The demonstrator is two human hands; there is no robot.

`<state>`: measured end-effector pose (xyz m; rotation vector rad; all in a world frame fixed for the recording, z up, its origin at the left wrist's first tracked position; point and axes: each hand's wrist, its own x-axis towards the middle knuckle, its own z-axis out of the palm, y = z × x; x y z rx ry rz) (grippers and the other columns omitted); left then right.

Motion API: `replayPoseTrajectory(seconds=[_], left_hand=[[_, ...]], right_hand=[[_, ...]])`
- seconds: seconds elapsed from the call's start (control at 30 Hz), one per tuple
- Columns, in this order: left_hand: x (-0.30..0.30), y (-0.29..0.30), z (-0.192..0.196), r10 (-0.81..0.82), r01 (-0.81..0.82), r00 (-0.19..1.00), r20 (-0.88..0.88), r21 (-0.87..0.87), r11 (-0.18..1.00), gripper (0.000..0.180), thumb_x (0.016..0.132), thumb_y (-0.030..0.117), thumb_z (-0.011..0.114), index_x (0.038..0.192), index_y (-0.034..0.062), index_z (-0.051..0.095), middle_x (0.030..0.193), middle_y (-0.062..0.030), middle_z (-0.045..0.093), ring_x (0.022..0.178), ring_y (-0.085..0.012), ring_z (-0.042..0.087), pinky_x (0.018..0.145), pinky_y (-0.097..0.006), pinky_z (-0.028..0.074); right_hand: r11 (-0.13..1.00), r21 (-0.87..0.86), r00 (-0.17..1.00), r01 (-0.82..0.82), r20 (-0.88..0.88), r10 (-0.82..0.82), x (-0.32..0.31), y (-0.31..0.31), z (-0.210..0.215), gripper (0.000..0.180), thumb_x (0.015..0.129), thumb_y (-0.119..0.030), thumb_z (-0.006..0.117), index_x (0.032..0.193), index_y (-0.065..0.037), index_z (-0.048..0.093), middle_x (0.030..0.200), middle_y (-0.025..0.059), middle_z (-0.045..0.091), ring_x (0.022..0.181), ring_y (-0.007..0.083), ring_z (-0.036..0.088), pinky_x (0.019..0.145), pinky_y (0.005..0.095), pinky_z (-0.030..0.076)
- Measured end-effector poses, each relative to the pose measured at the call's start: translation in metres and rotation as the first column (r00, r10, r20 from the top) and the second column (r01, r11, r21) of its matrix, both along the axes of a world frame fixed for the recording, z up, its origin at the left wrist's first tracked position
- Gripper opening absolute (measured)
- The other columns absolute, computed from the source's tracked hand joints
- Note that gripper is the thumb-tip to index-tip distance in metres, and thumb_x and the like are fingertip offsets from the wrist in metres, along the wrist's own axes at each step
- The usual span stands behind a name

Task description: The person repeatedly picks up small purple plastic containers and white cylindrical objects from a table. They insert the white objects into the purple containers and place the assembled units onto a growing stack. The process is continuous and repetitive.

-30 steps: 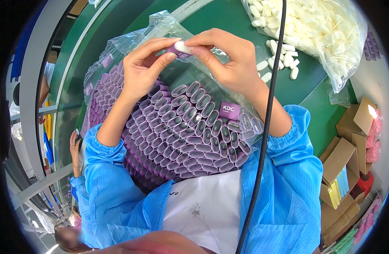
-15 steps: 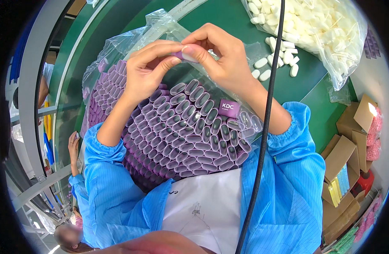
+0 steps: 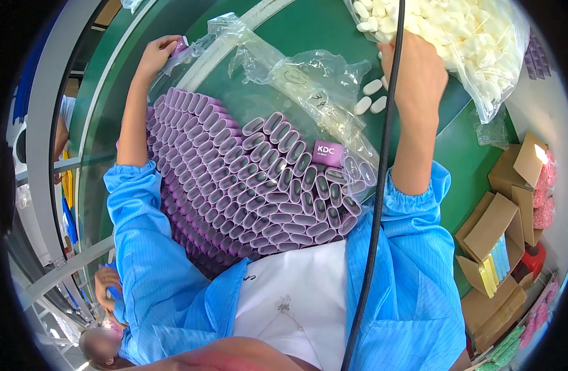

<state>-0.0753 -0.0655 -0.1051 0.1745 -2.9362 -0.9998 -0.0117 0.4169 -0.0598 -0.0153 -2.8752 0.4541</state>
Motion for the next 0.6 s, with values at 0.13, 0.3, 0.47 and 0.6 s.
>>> replayPoseTrajectory(seconds=[0.13,0.3,0.47,0.6], left_hand=[[0.03,0.072,0.036,-0.354,-0.116,0.731,-0.583,-0.618,0.778,0.02,0.084,0.016,0.063,0.103,0.012,0.069,0.098,-0.0093,0.064,0.092,-0.0235,0.058,0.082,-0.031,0.046],[0.119,0.199,0.089,-0.609,0.609,0.792,0.042,0.012,0.793,0.03,0.077,0.023,0.075,0.1,0.0046,0.066,0.087,-0.0059,0.064,0.078,-0.0188,0.059,0.07,-0.032,0.049],[0.12,0.201,0.067,-0.676,0.669,0.656,0.335,0.156,0.727,0.034,0.078,0.023,0.074,0.106,0.0032,0.067,0.087,-0.0103,0.069,0.078,-0.0182,0.065,0.068,-0.031,0.052],[0.111,0.189,0.064,-0.659,0.59,0.661,0.359,0.296,0.752,0.031,0.081,0.018,0.07,0.106,-0.0006,0.067,0.089,-0.0109,0.07,0.075,-0.0143,0.066,0.068,-0.028,0.052]], right_hand=[[0.988,0.151,0.998,0.042,0.03,-0.047,-0.001,-0.002,-0.01,0.018,0.079,-0.022,0.064,0.082,-0.004,0.065,0.08,0.0173,0.066,0.076,0.0368,0.065,0.063,0.0437,0.051],[0.993,0.114,1.0,-0.009,-0.014,0.011,-0.004,0.004,-0.013,0.019,0.081,-0.023,0.066,0.092,-0.007,0.063,0.088,0.0097,0.068,0.08,0.0294,0.065,0.07,0.0375,0.05],[0.86,-0.275,0.887,-0.429,-0.307,0.344,-0.003,-0.023,-0.015,0.016,0.077,-0.016,0.068,0.086,-0.004,0.062,0.08,0.0111,0.067,0.069,0.0296,0.064,0.064,0.0384,0.049],[0.759,-0.429,0.872,-0.49,-0.25,0.421,0.014,-0.045,-0.006,0.017,0.076,-0.014,0.07,0.089,-0.005,0.064,0.083,0.0082,0.067,0.065,0.0217,0.062,0.063,0.032,0.049]])
